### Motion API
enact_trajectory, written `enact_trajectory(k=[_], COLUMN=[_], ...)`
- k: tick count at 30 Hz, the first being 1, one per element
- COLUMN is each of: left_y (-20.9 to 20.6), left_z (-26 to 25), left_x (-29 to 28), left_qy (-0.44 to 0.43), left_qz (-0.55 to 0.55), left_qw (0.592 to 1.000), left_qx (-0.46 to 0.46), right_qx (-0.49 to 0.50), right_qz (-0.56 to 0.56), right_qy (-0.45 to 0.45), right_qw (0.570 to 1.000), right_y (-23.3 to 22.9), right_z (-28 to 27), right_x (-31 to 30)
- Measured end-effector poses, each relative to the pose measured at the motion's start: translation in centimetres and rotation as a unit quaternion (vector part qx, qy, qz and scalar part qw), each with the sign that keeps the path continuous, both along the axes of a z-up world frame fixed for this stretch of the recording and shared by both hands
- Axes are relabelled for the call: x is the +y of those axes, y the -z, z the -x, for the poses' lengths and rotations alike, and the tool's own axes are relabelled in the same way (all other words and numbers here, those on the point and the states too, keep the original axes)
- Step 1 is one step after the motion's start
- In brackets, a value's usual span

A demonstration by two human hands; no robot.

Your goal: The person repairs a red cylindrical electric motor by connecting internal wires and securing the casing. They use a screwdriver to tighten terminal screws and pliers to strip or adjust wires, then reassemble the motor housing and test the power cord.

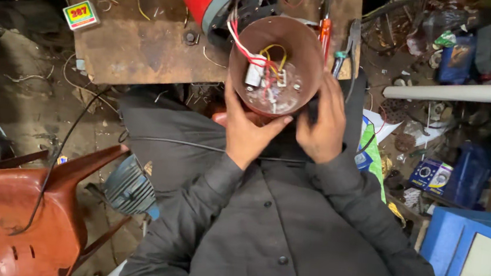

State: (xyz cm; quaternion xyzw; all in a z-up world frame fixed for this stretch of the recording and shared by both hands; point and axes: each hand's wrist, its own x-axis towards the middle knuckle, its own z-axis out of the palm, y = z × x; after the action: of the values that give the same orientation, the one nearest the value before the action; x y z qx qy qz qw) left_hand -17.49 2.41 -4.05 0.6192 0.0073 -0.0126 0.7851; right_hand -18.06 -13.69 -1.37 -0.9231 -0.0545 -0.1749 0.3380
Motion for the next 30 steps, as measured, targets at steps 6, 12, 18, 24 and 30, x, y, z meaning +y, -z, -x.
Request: enact_trajectory(k=[6,12,18,24,30], left_y=[-1.4,-0.4,-0.3,-2.6,-3.8], left_z=[1.5,1.7,1.9,-0.9,-10.0], left_x=[-0.2,-0.7,0.1,6.0,10.9], left_qy=[0.077,0.073,0.085,-0.093,-0.143], left_qz=[-0.016,0.093,0.083,-0.139,-0.359], left_qw=[0.995,0.992,0.988,0.986,0.894], left_qx=[0.058,0.042,0.099,0.020,-0.227], right_qx=[-0.004,-0.026,-0.056,-0.075,-0.096], right_qz=[-0.035,-0.007,-0.008,-0.025,0.096], right_qy=[0.043,0.023,0.018,0.052,-0.033], right_qw=[0.998,0.999,0.998,0.996,0.990], right_y=[-3.3,-4.9,-4.0,-3.5,-3.3], right_z=[1.0,-1.3,-3.8,-3.0,0.1], right_x=[0.7,1.4,0.6,-0.8,1.3])
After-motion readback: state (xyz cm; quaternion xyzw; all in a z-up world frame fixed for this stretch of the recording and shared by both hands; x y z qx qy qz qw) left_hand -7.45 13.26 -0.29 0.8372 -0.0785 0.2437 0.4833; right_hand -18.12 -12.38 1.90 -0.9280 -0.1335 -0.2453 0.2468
